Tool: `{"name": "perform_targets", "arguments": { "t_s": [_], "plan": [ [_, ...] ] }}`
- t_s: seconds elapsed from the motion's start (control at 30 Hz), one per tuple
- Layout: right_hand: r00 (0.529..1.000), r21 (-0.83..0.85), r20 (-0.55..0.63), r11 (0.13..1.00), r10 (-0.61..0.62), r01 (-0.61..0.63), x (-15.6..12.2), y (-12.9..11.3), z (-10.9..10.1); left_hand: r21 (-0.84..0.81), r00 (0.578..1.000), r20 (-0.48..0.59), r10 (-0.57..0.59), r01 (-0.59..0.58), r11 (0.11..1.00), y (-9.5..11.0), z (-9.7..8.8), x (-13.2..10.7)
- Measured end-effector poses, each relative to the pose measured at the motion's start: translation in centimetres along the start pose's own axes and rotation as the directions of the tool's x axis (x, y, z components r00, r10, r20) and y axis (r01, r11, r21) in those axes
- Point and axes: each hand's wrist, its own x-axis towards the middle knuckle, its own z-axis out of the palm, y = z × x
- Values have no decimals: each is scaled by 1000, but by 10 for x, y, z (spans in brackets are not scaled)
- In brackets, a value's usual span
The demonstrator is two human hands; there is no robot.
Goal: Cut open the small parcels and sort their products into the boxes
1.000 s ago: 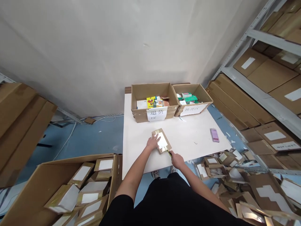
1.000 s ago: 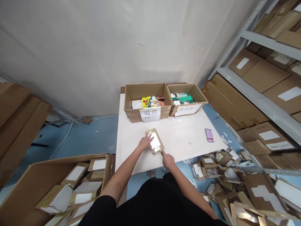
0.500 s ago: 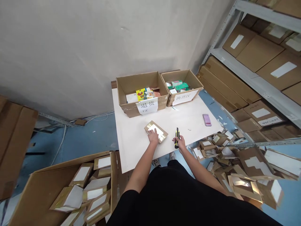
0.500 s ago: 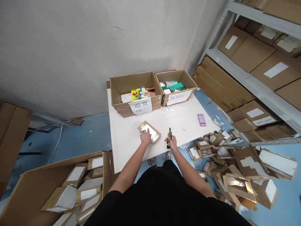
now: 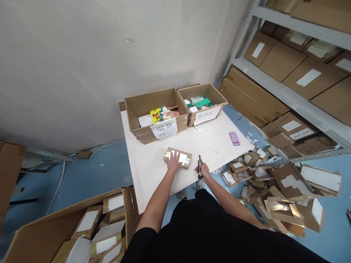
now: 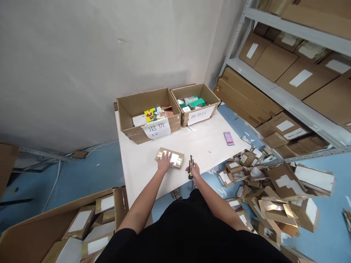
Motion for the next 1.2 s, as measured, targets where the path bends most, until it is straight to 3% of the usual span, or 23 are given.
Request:
{"name": "perform_targets", "arguments": {
  "t_s": [0.1,0.2,0.33,0.5,0.83,0.93,1.03,1.13,1.2],
  "plan": [
    [1000,-130,10,991,12,-11,16,-12,-2,-27,974,-66,-217,216,976,34,15,-3],
    [997,-342,77,940,18,9,32,-27,1,-38,950,-77,-304,301,953,53,19,-4],
    [993,-526,113,850,25,39,51,-40,12,-59,959,-63,-277,273,960,52,14,-5],
    [989,-542,143,839,38,46,56,-37,17,-77,957,-60,-283,278,957,49,12,-4],
    [948,-568,289,821,131,60,30,-23,-31,-21,964,-75,-255,254,967,56,12,-10],
    [981,-441,187,896,44,44,22,-14,-39,-34,970,-54,-238,236,971,48,1,-7],
    [998,-339,30,939,-51,58,16,0,-30,-69,984,-78,-161,156,985,25,-14,-1],
    [991,-363,-36,926,-129,107,14,17,-2,-92,990,-97,-100,91,992,-4,-25,0],
    [987,-379,-60,918,-149,116,12,27,24,-108,991,-59,-122,115,988,-18,-24,-7]
  ]
}}
